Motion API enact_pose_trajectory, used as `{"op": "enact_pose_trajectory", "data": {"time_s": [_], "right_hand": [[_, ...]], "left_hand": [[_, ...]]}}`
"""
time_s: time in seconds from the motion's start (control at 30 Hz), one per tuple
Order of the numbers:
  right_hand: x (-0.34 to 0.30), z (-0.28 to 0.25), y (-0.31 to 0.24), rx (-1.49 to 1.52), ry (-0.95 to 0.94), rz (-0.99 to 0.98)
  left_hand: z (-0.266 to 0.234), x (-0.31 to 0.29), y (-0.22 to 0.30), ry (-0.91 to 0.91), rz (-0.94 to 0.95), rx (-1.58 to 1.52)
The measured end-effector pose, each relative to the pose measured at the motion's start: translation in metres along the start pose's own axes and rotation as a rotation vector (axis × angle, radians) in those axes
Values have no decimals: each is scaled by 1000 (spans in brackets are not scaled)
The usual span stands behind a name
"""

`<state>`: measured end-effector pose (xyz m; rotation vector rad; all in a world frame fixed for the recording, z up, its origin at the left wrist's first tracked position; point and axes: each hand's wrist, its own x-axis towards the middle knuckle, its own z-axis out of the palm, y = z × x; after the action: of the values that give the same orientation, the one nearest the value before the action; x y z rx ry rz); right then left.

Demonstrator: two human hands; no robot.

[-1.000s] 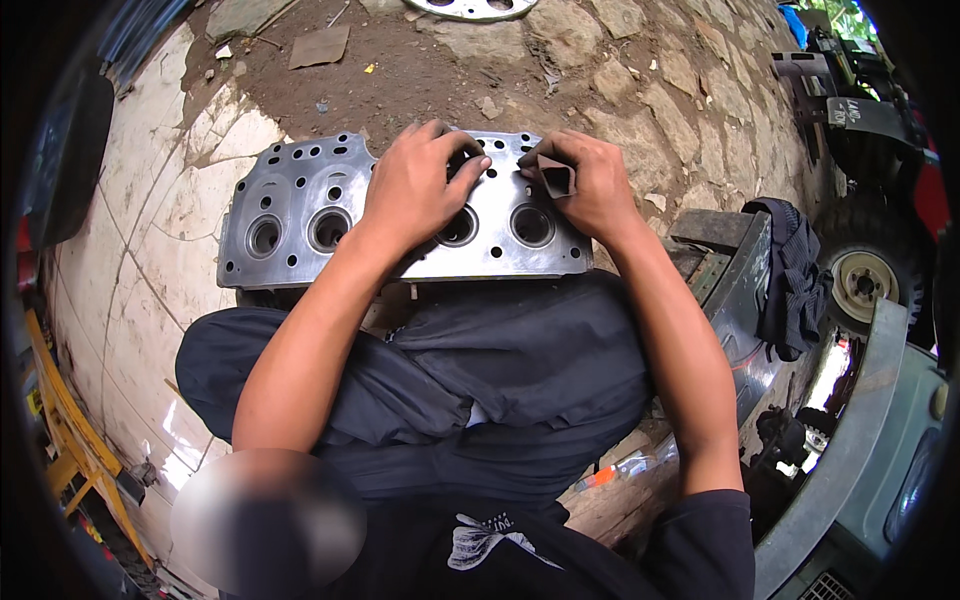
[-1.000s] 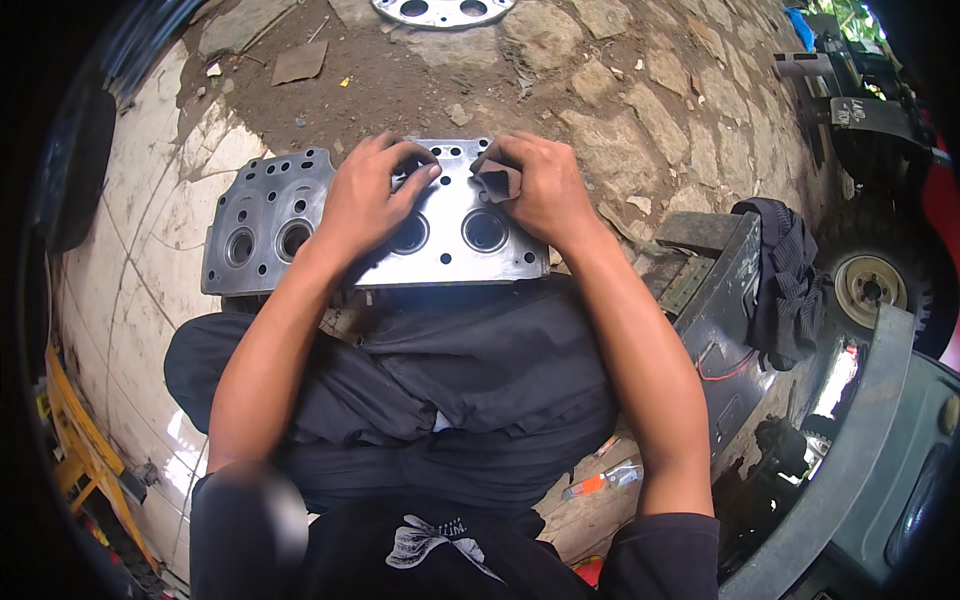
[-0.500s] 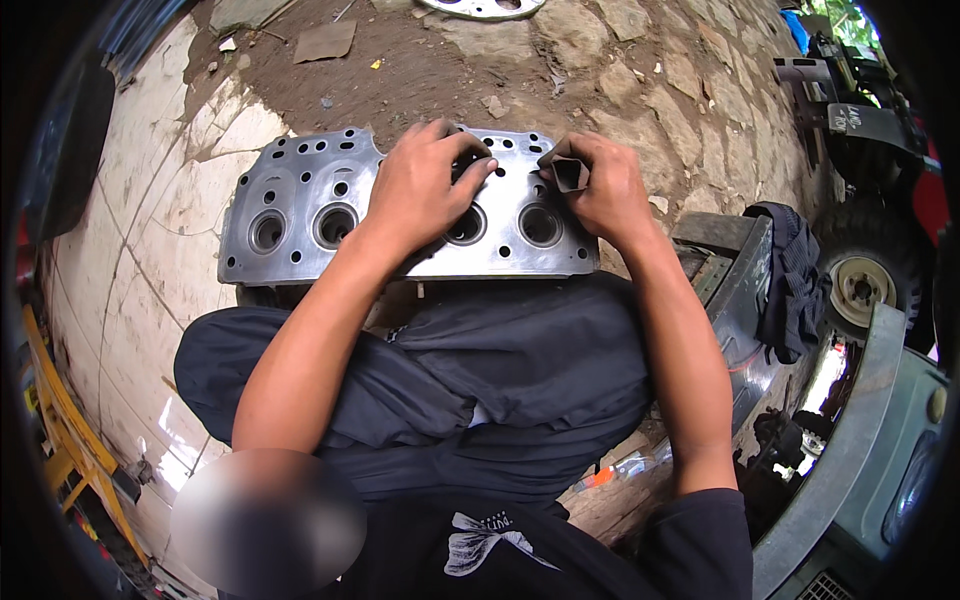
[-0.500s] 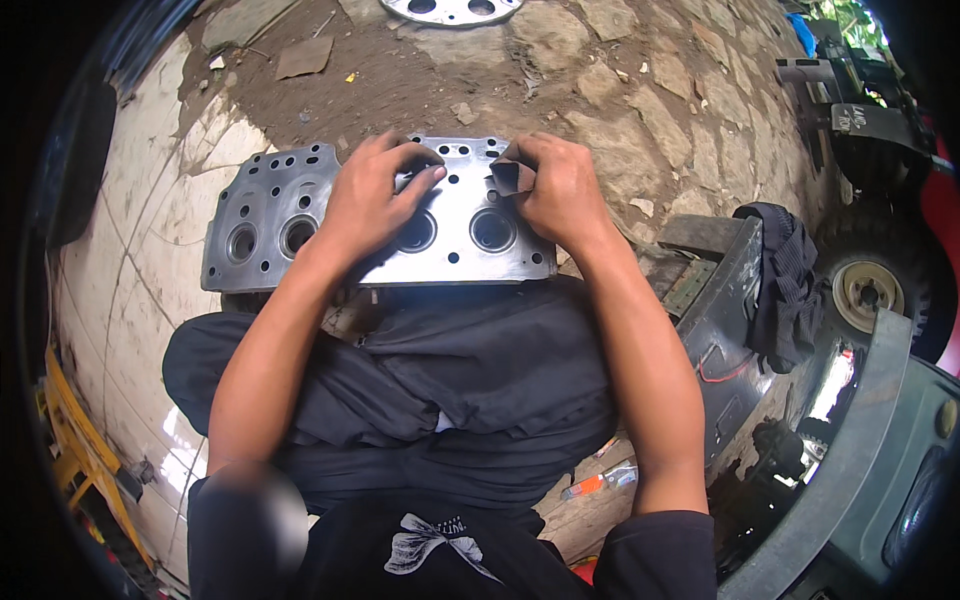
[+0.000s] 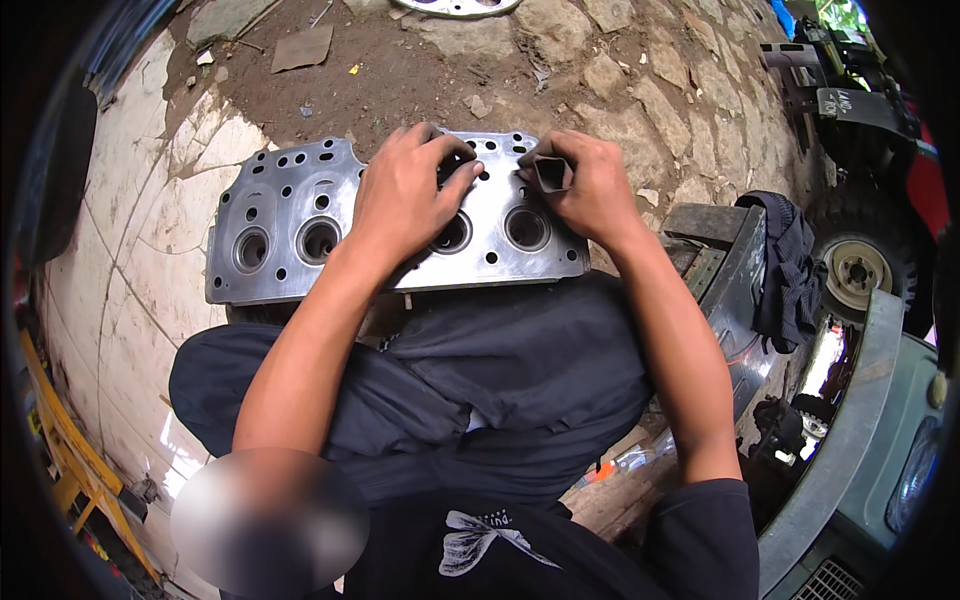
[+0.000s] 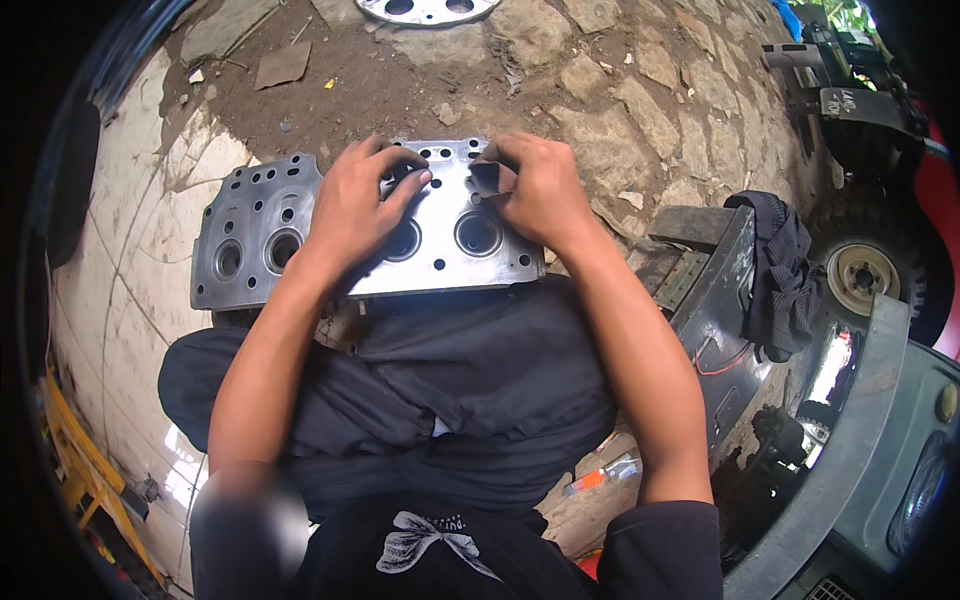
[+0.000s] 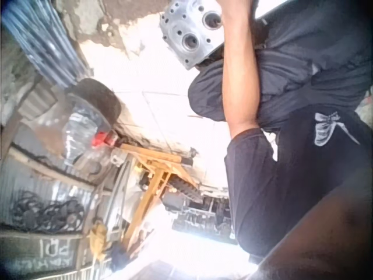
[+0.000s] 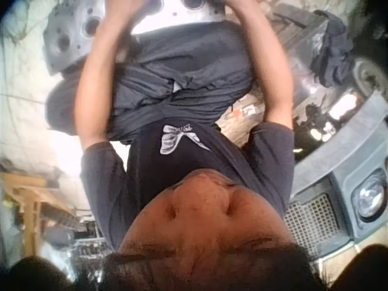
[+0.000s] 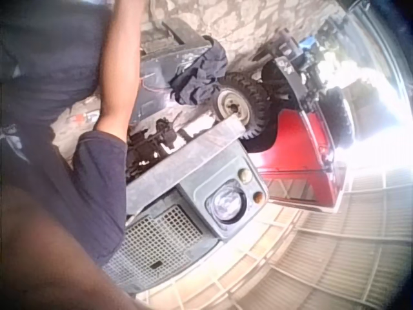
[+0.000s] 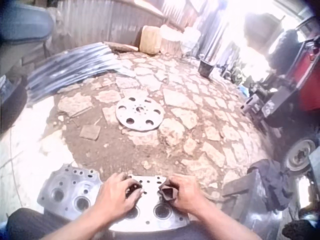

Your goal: The person scrapes the surface of a metal engine cylinder head using a small abrasive block. They work on the flat face and around the circular openings, occasionally flipping the part to access different areas.

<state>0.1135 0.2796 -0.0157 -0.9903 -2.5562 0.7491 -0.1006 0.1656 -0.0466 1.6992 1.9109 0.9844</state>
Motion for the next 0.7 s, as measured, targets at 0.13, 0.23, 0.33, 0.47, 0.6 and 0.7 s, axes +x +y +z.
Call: {"op": "enact_pose_trajectory", "data": {"time_s": [0.13, 0.23, 0.33, 0.47, 0.6, 0.7], "right_hand": [[0, -7, 2, -32, -11, 28], [0, 4, 0, -43, 13, 73], [0, -2, -5, -45, -18, 217], [-1, 2, -5, -30, -20, 222], [-2, -2, -4, -29, -30, 163], [-4, -8, -2, -78, -30, 98]], "left_hand": [[0, 0, -4, 2, 19, -5], [3, -2, 0, -29, -3, 13], [1, -2, -5, 10, 31, 2], [2, 1, -3, -16, 3, 10], [2, -3, -4, 21, 27, 13], [5, -4, -3, 25, 37, -33]]}}
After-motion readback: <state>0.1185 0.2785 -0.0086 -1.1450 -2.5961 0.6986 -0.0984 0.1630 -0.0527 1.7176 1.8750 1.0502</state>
